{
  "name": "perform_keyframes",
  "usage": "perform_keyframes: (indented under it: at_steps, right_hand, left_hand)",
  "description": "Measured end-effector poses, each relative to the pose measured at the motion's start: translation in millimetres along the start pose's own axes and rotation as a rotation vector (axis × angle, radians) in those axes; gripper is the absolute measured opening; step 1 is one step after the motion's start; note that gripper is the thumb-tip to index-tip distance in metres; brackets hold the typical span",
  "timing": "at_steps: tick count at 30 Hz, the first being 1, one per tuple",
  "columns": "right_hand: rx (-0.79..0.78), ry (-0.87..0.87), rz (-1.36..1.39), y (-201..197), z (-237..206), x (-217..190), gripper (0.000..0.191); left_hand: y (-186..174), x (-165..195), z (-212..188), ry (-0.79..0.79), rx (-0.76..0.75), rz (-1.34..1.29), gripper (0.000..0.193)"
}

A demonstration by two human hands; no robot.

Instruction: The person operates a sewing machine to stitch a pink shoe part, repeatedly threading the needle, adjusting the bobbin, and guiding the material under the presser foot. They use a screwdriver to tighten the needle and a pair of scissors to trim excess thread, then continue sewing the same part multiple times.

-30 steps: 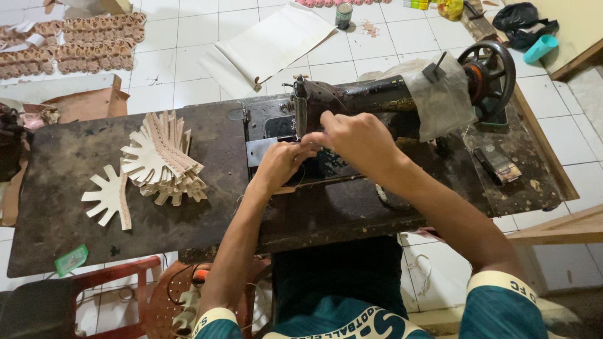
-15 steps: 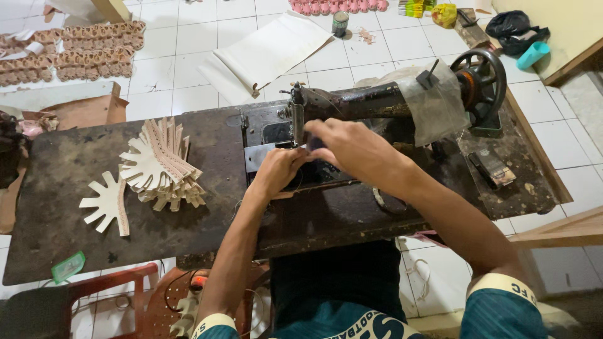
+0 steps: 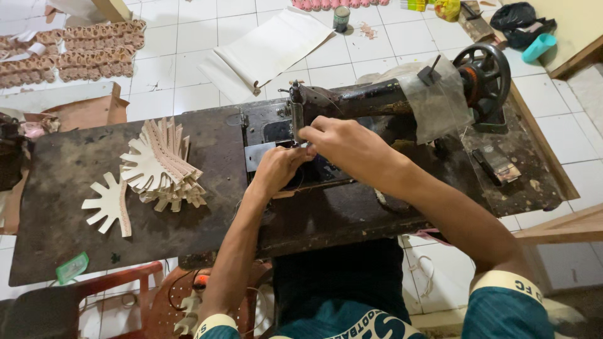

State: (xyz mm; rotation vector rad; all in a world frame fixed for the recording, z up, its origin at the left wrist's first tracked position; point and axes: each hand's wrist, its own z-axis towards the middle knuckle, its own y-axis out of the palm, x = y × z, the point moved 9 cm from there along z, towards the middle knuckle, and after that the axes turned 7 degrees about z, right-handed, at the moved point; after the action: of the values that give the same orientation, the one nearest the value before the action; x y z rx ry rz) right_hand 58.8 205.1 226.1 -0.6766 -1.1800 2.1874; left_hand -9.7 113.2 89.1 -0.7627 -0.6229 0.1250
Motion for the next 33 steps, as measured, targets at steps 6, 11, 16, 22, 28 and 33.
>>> perform_keyframes:
  at_steps: [6,11,16,22,28,33]
  right_hand:
    - [-0.273,0.248,-0.225,34,5,28,0.045]
    - [-0.033,0.16,0.025,8,-2,14,0.039]
    - [-0.155,0.245,-0.011,21,-2,19,0.041]
    - [-0.183,0.265,-0.193,23,-1,21,0.05]
    - [-0.01,0.056,-0.037,10,4,10,0.037]
    - [-0.32,0.355,-0.246,39,3,34,0.051]
  left_hand:
    - [7,-4,1,-0.07,-0.077,0.107,0.014]
    - [6,-6,1,-0.078,-0.075,0.17,0.015]
    - [11,-12,-2,-0.119,-0.076,0.143,0.013]
    - [17,-21,-6,-0.1,-0.075,0.138,0.011]
    - [18,-21,-5,-0.15,-0.104,0.004,0.015]
    - [8,-13,-4,-0.134,-0.055,0.05,0.015]
